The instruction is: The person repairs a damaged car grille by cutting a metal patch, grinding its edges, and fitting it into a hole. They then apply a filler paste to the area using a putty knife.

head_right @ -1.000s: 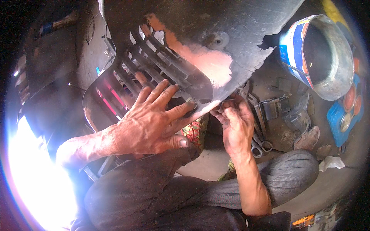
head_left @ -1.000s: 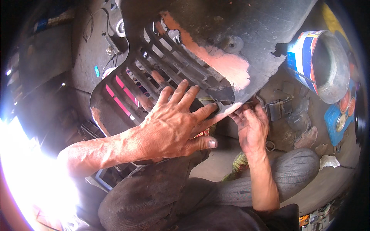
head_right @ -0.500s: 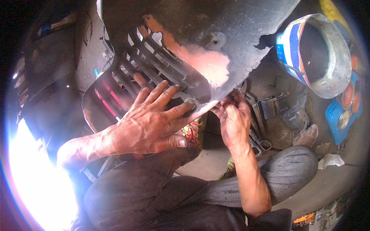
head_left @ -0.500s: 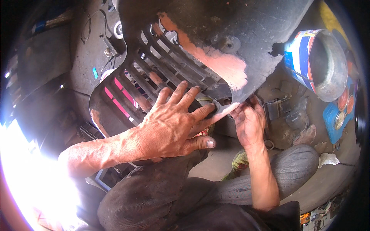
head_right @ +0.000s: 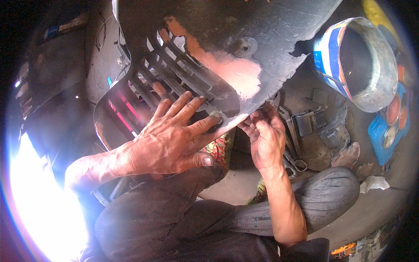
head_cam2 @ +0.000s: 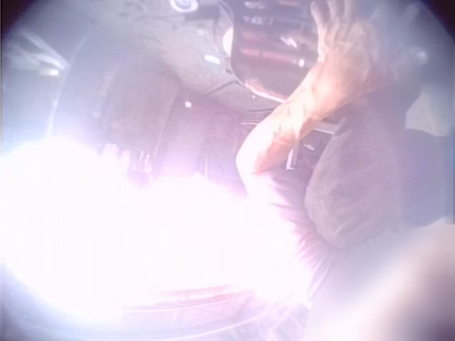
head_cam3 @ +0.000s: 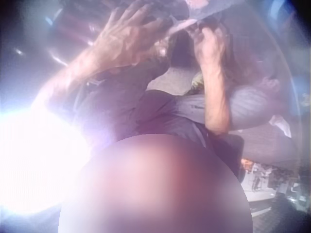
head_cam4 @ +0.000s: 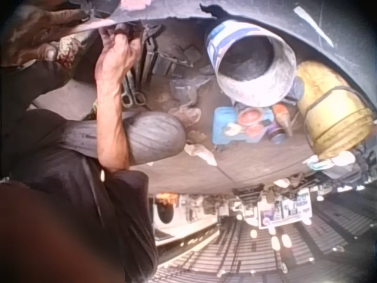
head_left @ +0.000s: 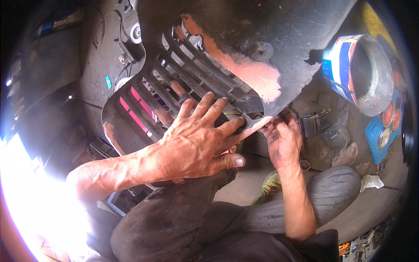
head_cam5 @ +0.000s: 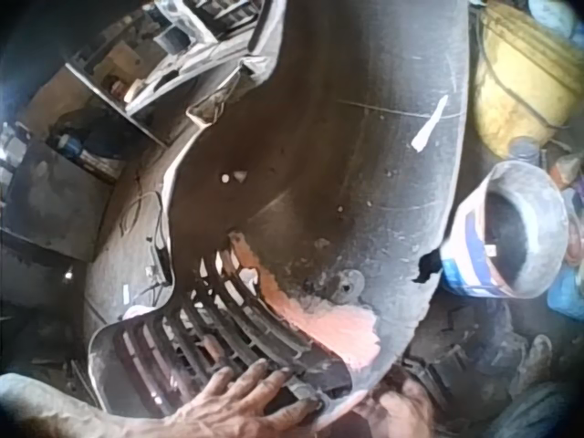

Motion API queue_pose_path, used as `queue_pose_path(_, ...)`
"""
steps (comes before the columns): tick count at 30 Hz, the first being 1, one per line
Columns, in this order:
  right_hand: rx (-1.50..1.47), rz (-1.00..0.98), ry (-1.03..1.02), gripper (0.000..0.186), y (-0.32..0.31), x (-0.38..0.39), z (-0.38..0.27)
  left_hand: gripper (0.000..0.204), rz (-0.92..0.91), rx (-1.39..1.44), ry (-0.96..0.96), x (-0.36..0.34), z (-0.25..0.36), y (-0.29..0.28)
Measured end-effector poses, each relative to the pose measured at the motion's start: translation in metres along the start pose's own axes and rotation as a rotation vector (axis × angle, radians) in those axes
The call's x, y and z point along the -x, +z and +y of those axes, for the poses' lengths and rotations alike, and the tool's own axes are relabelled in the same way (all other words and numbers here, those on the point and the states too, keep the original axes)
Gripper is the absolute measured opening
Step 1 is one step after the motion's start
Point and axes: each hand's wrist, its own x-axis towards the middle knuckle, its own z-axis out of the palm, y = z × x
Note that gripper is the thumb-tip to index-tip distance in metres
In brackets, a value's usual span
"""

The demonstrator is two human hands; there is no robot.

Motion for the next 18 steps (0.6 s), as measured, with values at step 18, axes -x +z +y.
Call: queue_pose_path(18, -0.028, 0.002, 0.059, 0.044, -0.0073, -0.0003, 0.0005, 0.075, 0.012, -0.014, -0.02, 0.0001, 0.0, 0.0032)
